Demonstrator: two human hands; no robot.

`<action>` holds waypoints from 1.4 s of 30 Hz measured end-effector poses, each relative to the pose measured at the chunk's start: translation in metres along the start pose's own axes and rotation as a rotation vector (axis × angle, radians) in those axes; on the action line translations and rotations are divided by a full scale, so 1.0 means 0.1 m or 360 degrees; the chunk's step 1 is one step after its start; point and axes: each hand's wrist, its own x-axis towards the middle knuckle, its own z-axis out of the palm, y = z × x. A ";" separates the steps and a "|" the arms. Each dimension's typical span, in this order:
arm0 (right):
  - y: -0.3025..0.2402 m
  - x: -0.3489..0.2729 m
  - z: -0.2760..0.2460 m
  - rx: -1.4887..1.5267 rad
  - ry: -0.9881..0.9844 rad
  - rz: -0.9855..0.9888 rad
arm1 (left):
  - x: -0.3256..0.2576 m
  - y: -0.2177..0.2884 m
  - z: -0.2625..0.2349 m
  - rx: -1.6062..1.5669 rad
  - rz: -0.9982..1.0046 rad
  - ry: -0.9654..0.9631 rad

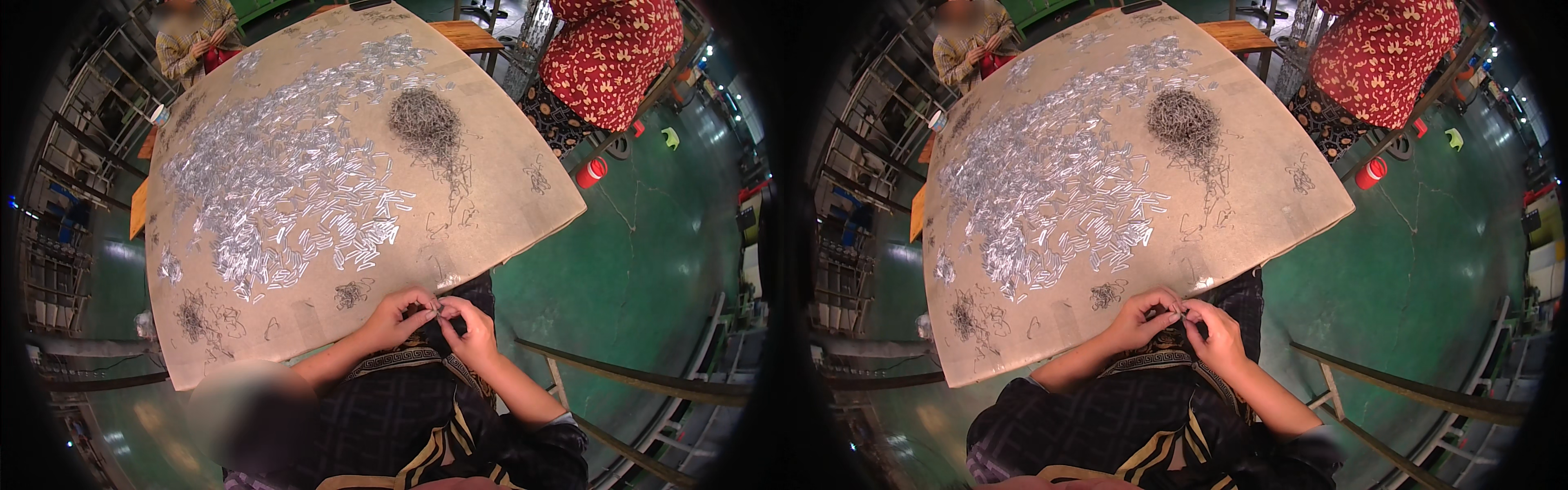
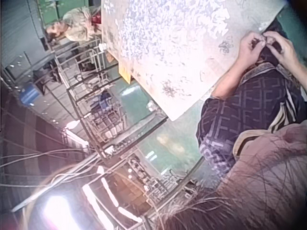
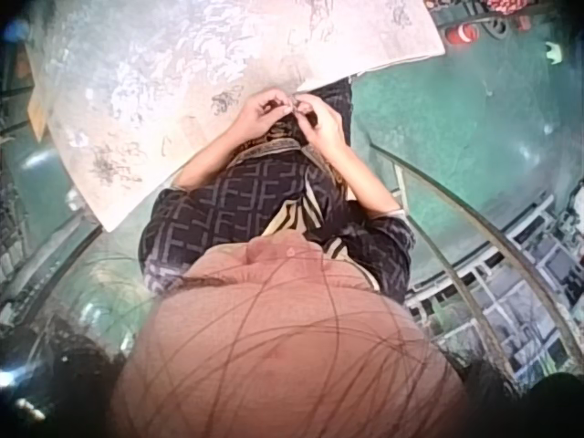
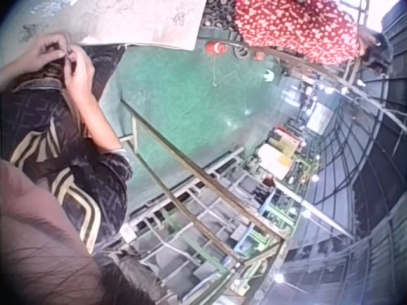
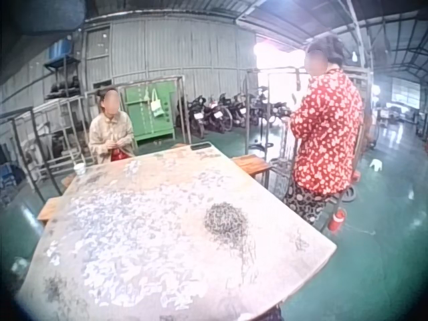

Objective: The person picks small silver pieces and dark wire from a table, attaches them together by hand, and hangs the assembled items on a nearby metal rack. The process repeats with multiple units.

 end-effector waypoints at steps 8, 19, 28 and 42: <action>0.11 0.10 -0.14 0.0118 0.0036 -0.0099 | -0.03 0.07 0.07 0.0289 0.0338 0.0072; 0.54 1.11 0.61 -0.0531 -0.0067 0.0002 | -0.03 0.03 0.15 0.0479 0.0581 0.0039; 0.63 1.35 0.93 -0.0642 -0.0099 0.0051 | -0.09 -0.04 0.16 0.0445 0.0554 0.0087; 0.48 1.27 0.80 -0.0719 -0.0200 0.0086 | -0.06 -0.03 0.13 0.0501 0.0505 0.0132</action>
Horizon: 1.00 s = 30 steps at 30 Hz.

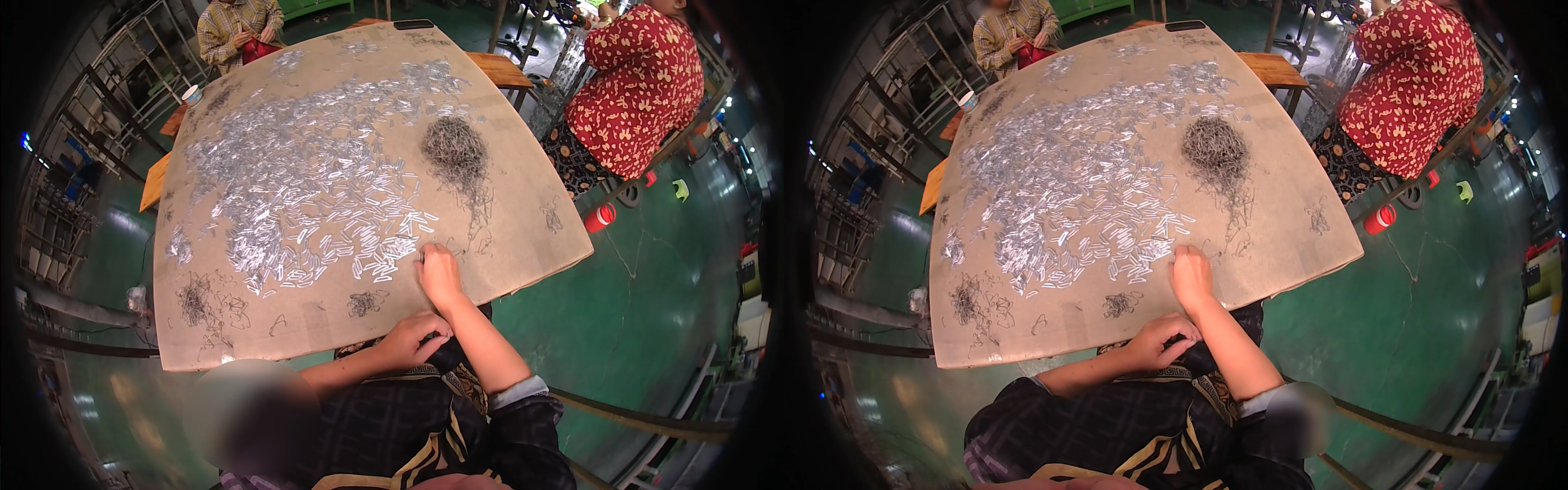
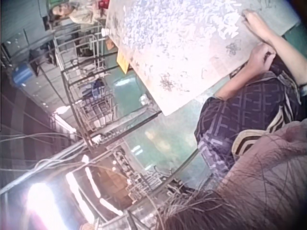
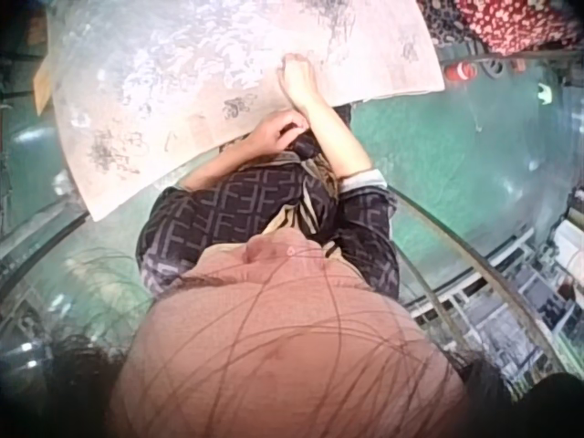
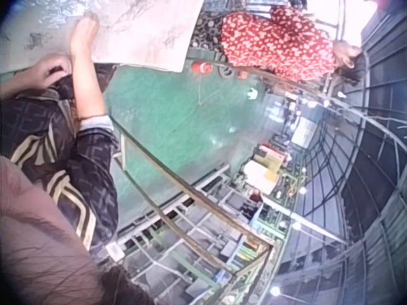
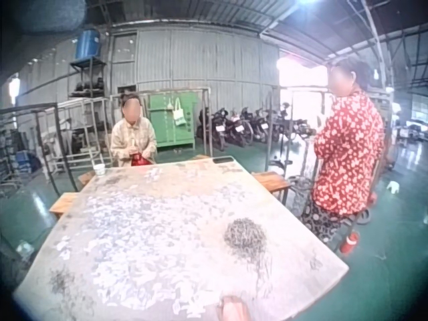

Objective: The person picks small silver pieces and dark wire from a table, attaches them together by hand, and hangs the assembled items on a nearby metal rack. The process repeats with multiple units.

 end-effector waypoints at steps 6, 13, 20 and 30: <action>-0.03 0.06 -0.01 -0.0226 -0.0149 0.0090 | 0.02 -0.02 0.01 0.0008 0.0046 -0.0013; -0.01 0.07 0.07 -0.0255 -0.0111 0.0039 | 0.00 -0.02 0.00 0.0034 0.0021 0.0021; 0.09 -0.11 -0.19 0.0529 -0.0007 0.0129 | 0.04 0.01 -0.01 0.0042 0.0002 0.0045; 0.13 -1.13 -0.90 0.1450 0.0081 0.0574 | 0.14 0.00 0.06 0.0046 0.0001 0.0044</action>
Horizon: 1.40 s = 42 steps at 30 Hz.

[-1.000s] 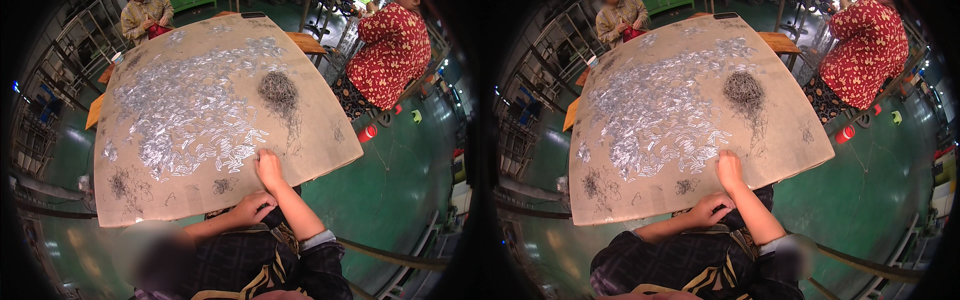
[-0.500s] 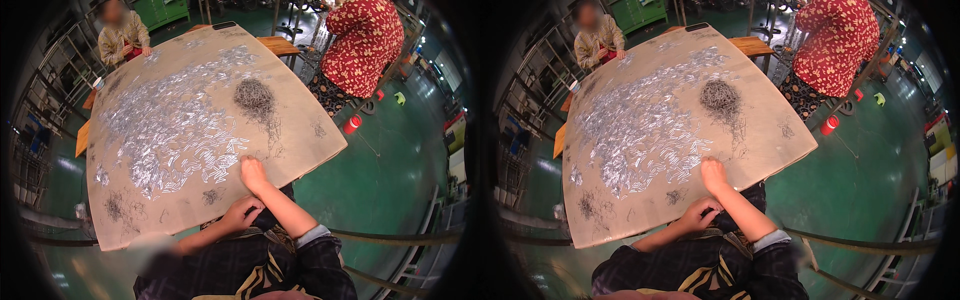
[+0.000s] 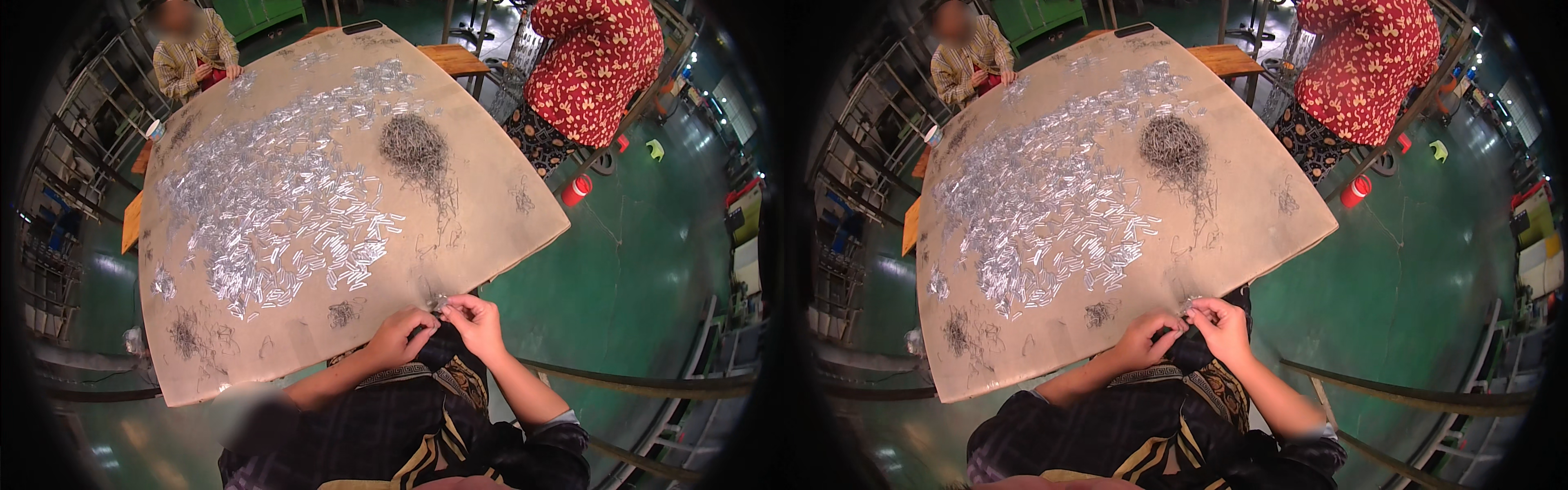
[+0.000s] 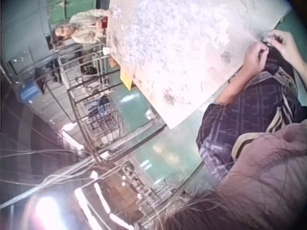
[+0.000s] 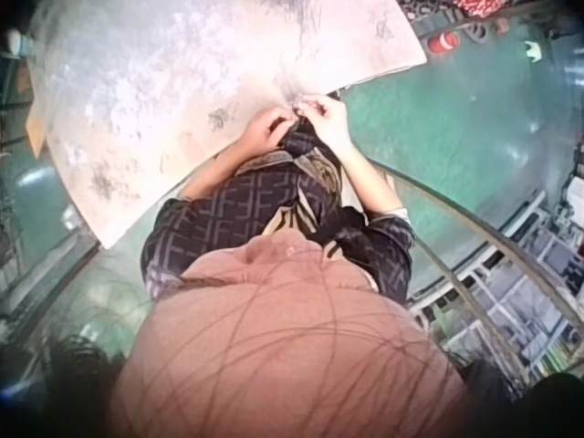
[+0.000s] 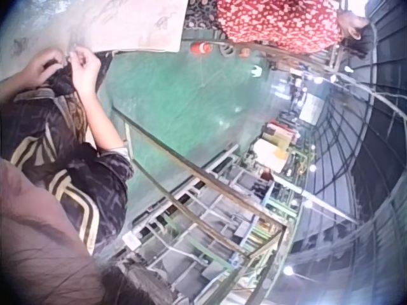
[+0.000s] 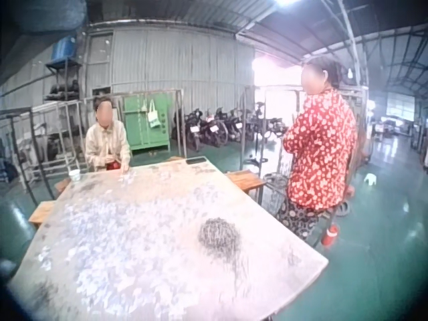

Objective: The person picks small silver pieces and dark wire from a table, attaches them together by hand, and hangs the assembled items on a nearby metal rack. The process repeats with multiple units.

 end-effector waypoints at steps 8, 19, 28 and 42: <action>-0.08 -0.21 -0.02 -0.0364 0.0083 -0.0319 | 0.05 0.04 0.02 0.0144 -0.0016 -0.0050; -0.11 -0.23 0.03 -0.0565 0.0110 -0.0427 | 0.04 0.06 0.04 0.0173 -0.0138 -0.0081; -0.09 -0.25 0.03 -0.0789 0.0080 -0.0812 | 0.02 -0.04 -0.13 0.0302 -0.0185 -0.0134; -0.03 -0.24 0.04 -0.0759 -0.0018 -0.0790 | 0.28 -0.55 -0.33 0.1402 -0.0372 -0.0283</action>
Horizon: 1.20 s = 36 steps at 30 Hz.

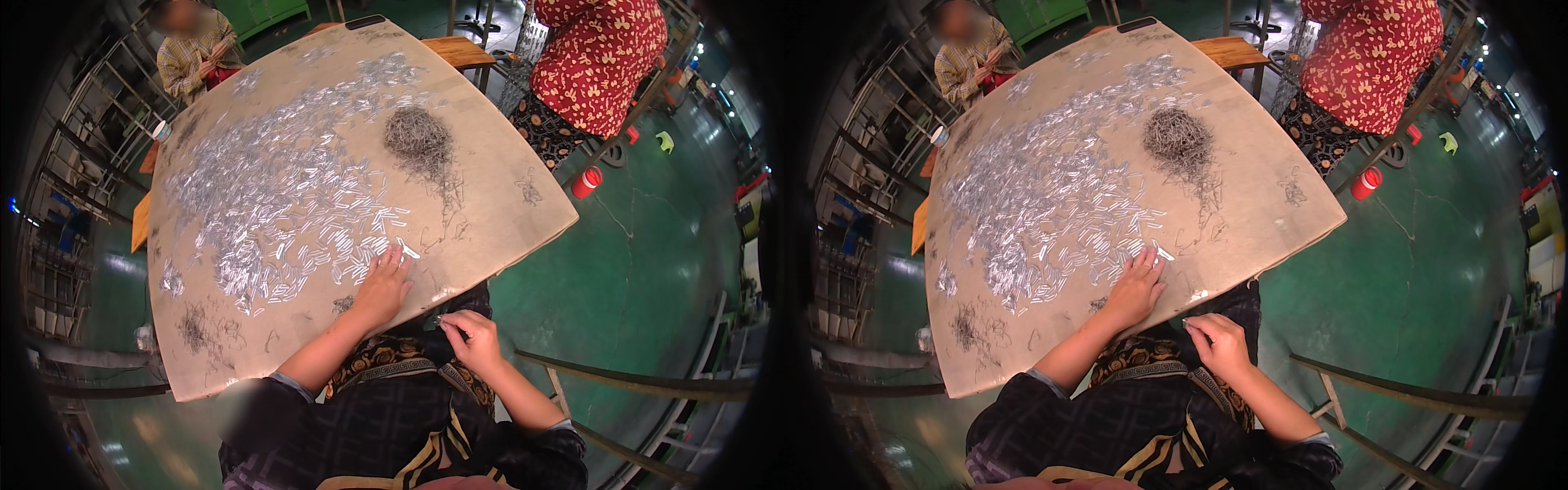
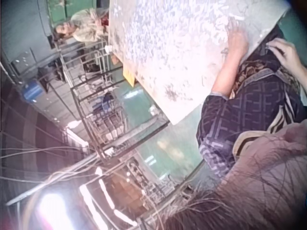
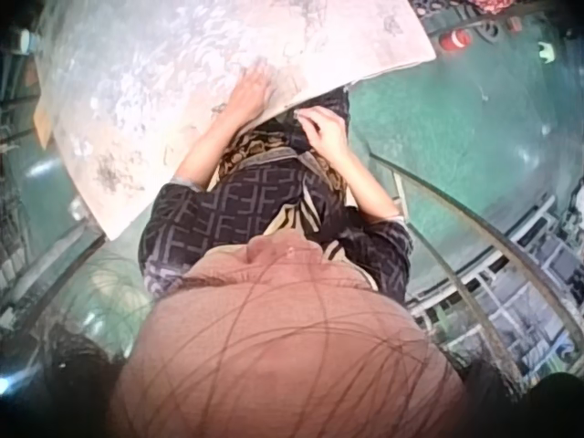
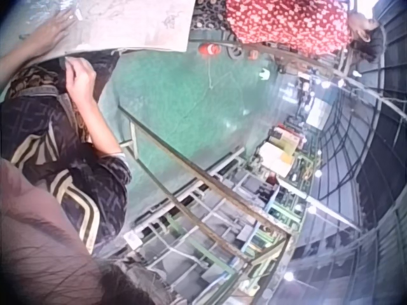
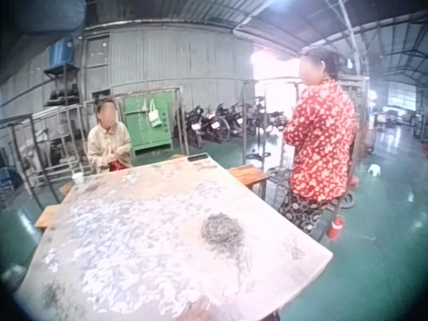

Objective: The person picks small silver pieces and dark wire from a table, attaches them together by hand, and hangs the assembled items on a nearby metal rack. The process repeats with multiple units.

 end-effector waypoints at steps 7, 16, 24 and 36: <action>-0.01 -0.01 -0.01 -0.0081 -0.0025 0.0000 | 0.55 -0.01 0.02 0.0061 0.0263 0.0402; 0.00 -0.05 -0.01 -0.0140 -0.0021 -0.0056 | 0.97 0.16 0.11 0.0589 0.0421 0.0135; -0.01 -0.05 -0.02 -0.0160 -0.0029 -0.0081 | 1.04 0.07 0.19 0.0548 0.0420 0.0288; -0.05 -0.04 0.02 -0.0158 -0.0047 -0.0109 | 1.20 0.20 0.08 0.0516 0.0259 0.0071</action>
